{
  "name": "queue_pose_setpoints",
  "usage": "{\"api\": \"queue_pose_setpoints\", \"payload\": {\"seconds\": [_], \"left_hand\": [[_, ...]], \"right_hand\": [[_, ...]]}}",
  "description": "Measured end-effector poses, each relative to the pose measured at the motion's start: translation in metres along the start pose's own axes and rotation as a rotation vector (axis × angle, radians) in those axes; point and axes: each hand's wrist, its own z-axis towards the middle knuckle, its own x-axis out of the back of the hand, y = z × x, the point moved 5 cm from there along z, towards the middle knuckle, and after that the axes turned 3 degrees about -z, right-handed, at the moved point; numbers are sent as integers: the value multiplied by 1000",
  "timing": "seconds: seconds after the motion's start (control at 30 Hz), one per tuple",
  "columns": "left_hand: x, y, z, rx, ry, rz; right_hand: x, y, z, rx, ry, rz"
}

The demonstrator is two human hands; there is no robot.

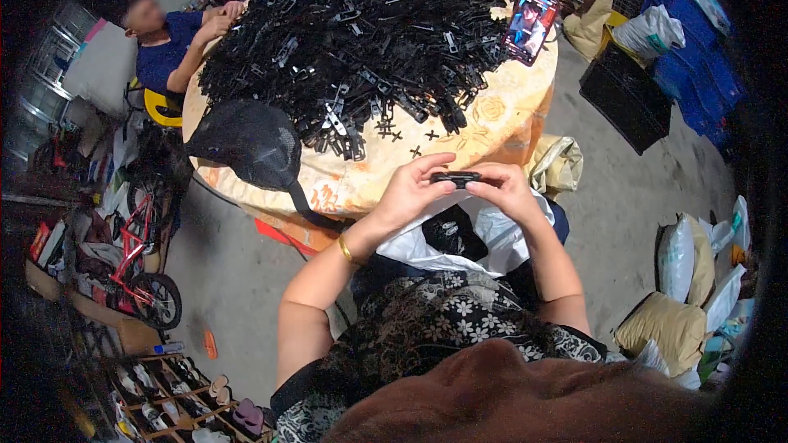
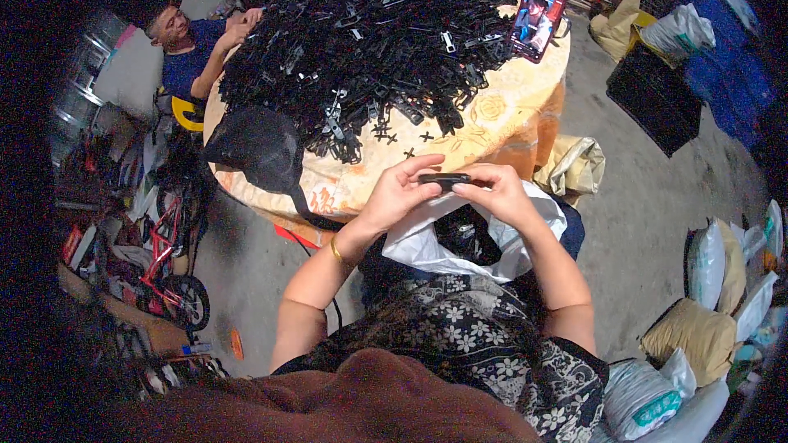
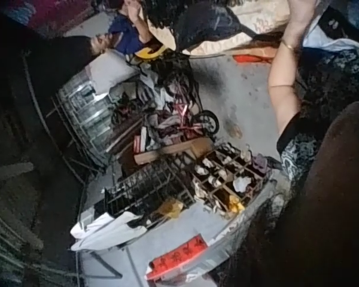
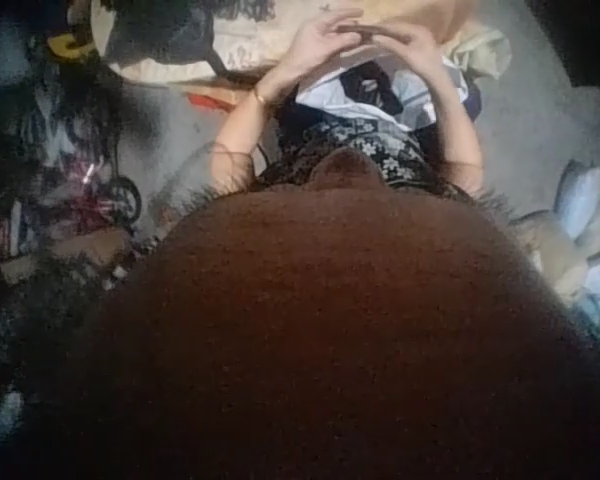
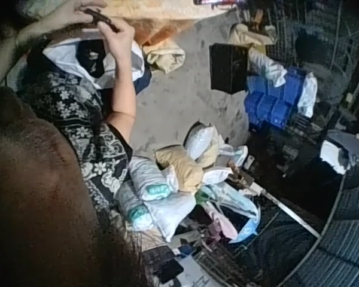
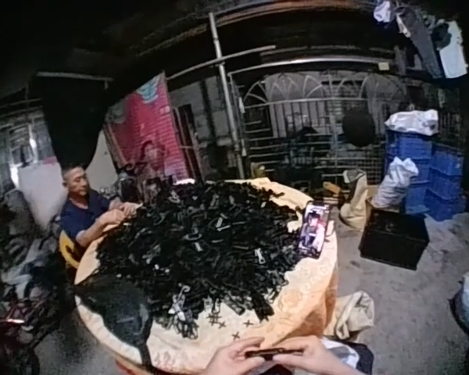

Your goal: The person assembles small plastic components by hand, taking pieces from a pile on the table, fitting them together, and placing the finished parts into a plastic bag.

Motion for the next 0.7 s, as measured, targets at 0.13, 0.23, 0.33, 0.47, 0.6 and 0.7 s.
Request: {"api": "queue_pose_setpoints", "payload": {"seconds": [0.13,0.23,0.33,0.47,0.6,0.7], "left_hand": [[-3,26,24,-251,60,633],[-9,46,48,-632,150,1256],[-19,51,70,-827,130,1470],[-17,44,87,-583,-82,1747],[-7,51,77,-551,-54,1775],[4,52,70,-573,9,1746]], "right_hand": [[19,-14,-11,-83,-221,-294],[12,-38,-1,176,-113,-614],[26,-31,24,358,272,-821],[36,-22,70,457,401,-973],[29,-20,96,519,283,-1103],[26,-23,105,577,210,-1197]]}}
